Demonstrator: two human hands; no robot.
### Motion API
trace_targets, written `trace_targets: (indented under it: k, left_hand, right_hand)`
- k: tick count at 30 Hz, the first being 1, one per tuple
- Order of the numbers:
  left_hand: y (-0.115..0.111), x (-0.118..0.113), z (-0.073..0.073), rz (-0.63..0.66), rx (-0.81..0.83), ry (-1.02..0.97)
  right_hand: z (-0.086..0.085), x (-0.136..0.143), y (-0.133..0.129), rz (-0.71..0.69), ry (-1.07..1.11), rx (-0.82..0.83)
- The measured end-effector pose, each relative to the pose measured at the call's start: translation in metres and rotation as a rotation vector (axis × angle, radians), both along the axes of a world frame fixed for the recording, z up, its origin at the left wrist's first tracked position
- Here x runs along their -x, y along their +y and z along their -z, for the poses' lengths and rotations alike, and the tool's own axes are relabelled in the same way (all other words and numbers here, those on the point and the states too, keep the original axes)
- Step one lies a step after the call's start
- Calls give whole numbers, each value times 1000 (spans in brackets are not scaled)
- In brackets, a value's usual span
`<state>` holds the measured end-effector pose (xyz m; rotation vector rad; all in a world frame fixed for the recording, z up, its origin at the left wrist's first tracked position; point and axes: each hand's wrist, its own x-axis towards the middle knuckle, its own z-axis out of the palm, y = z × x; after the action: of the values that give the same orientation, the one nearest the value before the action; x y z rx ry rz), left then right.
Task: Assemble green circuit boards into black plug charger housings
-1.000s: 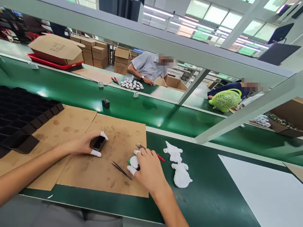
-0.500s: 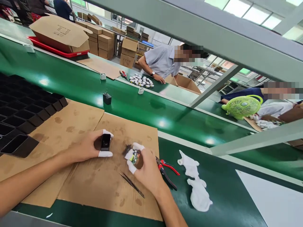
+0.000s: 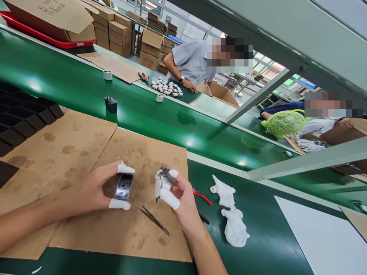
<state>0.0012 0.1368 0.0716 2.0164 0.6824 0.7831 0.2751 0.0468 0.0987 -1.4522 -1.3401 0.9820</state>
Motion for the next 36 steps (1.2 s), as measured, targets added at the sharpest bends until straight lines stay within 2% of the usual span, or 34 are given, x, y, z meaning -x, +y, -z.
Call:
trace_targets:
  k: [4,7,12,16,18,21,24,36]
  left_hand:
    - [-21,-7,-6,-77,96,-105]
    - [-32,-10,-11,-80,137,-147]
    - [-39,-13,-11,-17,178,-211]
    - [-41,-16,-5,-4,130,-247]
    - [-41,-17,-4,-2,68,-256]
    - [-41,-17,-5,9,-8,-257]
    - [-40,-15,-6,26,-49,-230]
    - [-40,-15,-7,11,-97,-184]
  right_hand:
    - [-5,7,-13,-28,190,-24]
    - [-6,10,-25,-20,322,-70]
    - [-6,14,-35,-77,309,-170]
    - [-12,25,-30,-180,389,-229]
    - [-17,31,-27,-241,416,-207]
    - [-25,35,-24,-225,400,-147]
    - [-28,37,-24,-210,351,-172]
    - [-23,39,-28,-174,153,-176]
